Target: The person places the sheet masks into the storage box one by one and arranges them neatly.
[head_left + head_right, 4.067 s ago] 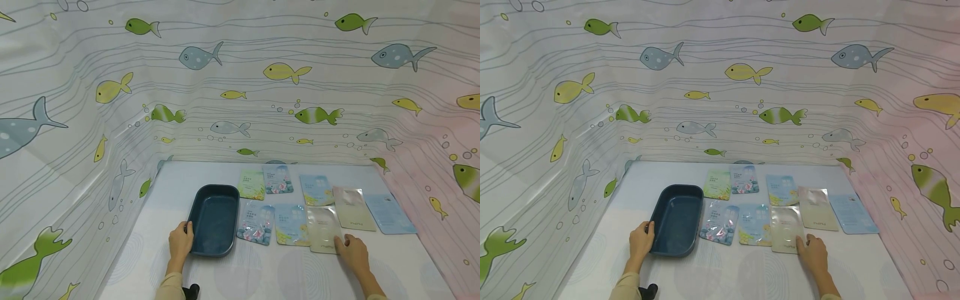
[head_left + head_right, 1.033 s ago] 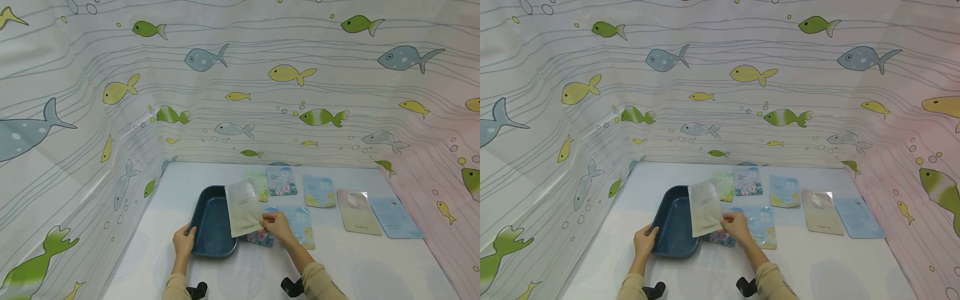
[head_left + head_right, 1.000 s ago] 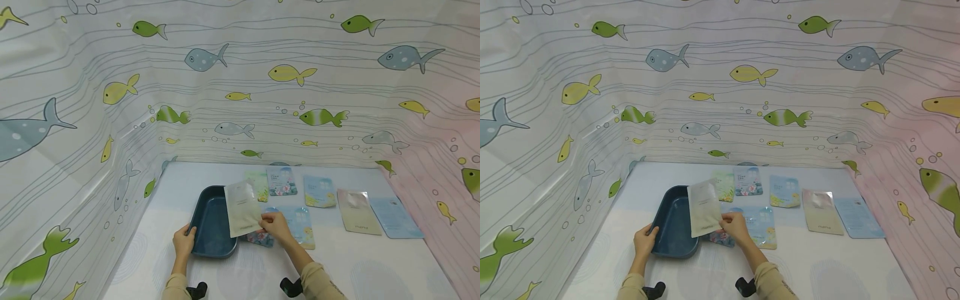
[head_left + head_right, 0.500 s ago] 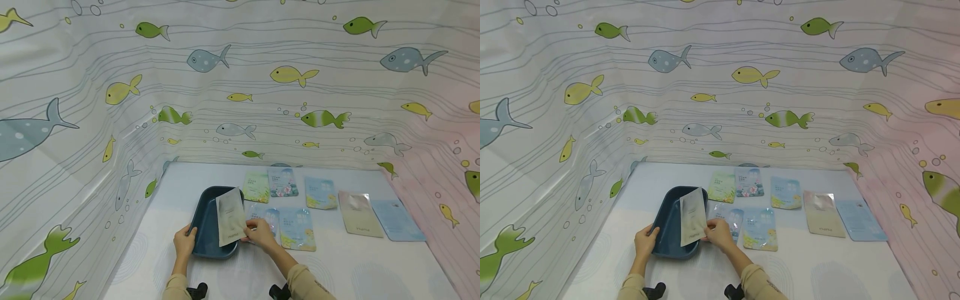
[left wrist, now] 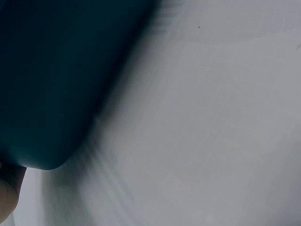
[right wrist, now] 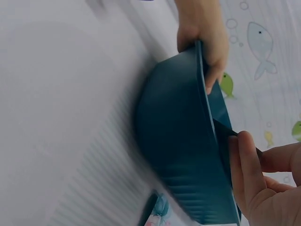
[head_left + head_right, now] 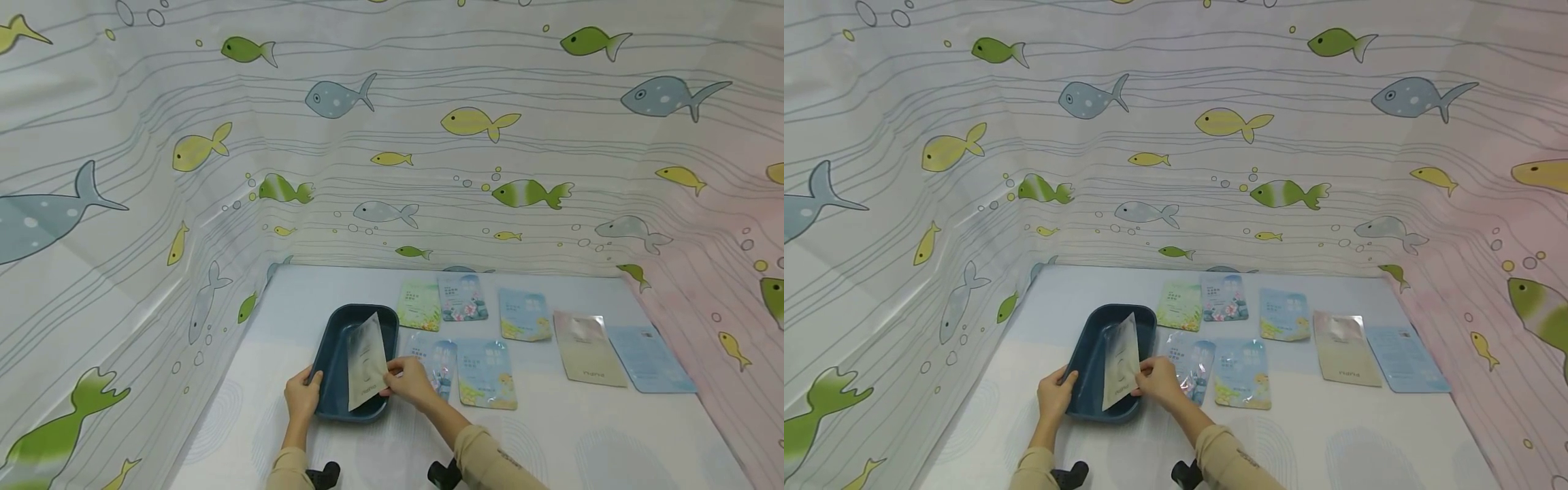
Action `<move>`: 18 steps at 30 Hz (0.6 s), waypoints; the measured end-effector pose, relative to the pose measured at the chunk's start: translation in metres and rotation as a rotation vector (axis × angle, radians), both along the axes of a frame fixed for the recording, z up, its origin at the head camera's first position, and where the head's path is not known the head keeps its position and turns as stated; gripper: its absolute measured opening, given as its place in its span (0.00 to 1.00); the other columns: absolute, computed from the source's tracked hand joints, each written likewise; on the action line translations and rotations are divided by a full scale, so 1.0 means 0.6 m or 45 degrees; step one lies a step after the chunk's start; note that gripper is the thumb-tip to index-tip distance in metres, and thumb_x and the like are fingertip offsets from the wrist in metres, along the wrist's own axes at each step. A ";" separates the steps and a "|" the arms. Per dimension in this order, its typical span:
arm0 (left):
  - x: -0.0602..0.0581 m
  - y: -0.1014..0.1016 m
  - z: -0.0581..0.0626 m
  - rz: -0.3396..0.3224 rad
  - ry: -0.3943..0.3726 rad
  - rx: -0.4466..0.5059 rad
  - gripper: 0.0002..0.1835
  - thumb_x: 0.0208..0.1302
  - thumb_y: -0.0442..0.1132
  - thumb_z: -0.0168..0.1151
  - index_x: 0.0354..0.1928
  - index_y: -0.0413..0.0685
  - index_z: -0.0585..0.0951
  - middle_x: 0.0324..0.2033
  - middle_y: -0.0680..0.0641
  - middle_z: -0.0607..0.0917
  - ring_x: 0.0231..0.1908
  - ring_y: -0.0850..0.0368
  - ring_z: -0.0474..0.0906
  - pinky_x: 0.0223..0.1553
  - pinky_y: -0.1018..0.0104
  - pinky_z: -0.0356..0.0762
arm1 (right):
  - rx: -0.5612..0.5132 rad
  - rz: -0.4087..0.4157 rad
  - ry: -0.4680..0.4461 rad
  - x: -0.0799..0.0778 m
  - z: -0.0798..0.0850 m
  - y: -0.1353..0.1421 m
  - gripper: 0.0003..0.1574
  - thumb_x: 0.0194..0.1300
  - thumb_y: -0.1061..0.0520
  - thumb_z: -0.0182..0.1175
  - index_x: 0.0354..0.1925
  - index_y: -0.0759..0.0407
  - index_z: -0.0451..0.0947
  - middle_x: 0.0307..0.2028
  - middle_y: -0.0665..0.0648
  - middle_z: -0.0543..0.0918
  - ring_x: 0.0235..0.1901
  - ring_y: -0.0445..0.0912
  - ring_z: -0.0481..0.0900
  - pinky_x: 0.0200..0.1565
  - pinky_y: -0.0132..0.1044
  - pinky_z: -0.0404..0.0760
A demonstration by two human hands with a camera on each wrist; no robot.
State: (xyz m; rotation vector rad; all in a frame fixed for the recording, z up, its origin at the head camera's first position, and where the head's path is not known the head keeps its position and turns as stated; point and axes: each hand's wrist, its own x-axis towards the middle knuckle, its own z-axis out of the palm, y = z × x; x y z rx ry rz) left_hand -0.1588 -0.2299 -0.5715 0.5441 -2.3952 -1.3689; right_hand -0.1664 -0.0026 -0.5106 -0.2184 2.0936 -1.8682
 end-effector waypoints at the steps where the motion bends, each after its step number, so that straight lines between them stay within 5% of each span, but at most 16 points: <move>1: 0.000 0.000 0.000 -0.001 0.003 -0.001 0.15 0.59 0.27 0.59 0.47 0.24 0.78 0.41 0.28 0.81 0.43 0.34 0.80 0.45 0.46 0.76 | 0.001 0.006 0.000 0.000 0.000 -0.001 0.13 0.58 0.73 0.54 0.42 0.82 0.75 0.30 0.63 0.78 0.22 0.51 0.84 0.29 0.37 0.83; 9: 0.001 0.001 0.003 -0.016 0.008 -0.011 0.15 0.59 0.27 0.59 0.48 0.23 0.78 0.43 0.27 0.81 0.46 0.33 0.78 0.47 0.45 0.75 | 0.103 0.026 0.075 0.005 -0.013 -0.006 0.15 0.55 0.73 0.57 0.42 0.81 0.76 0.27 0.58 0.79 0.20 0.48 0.83 0.29 0.42 0.83; 18: 0.002 0.003 0.003 0.000 0.005 -0.018 0.15 0.59 0.27 0.60 0.47 0.24 0.78 0.40 0.28 0.82 0.42 0.34 0.80 0.43 0.46 0.77 | 0.182 0.007 0.211 0.011 -0.016 -0.012 0.18 0.46 0.73 0.64 0.39 0.81 0.77 0.23 0.59 0.82 0.19 0.48 0.83 0.23 0.30 0.80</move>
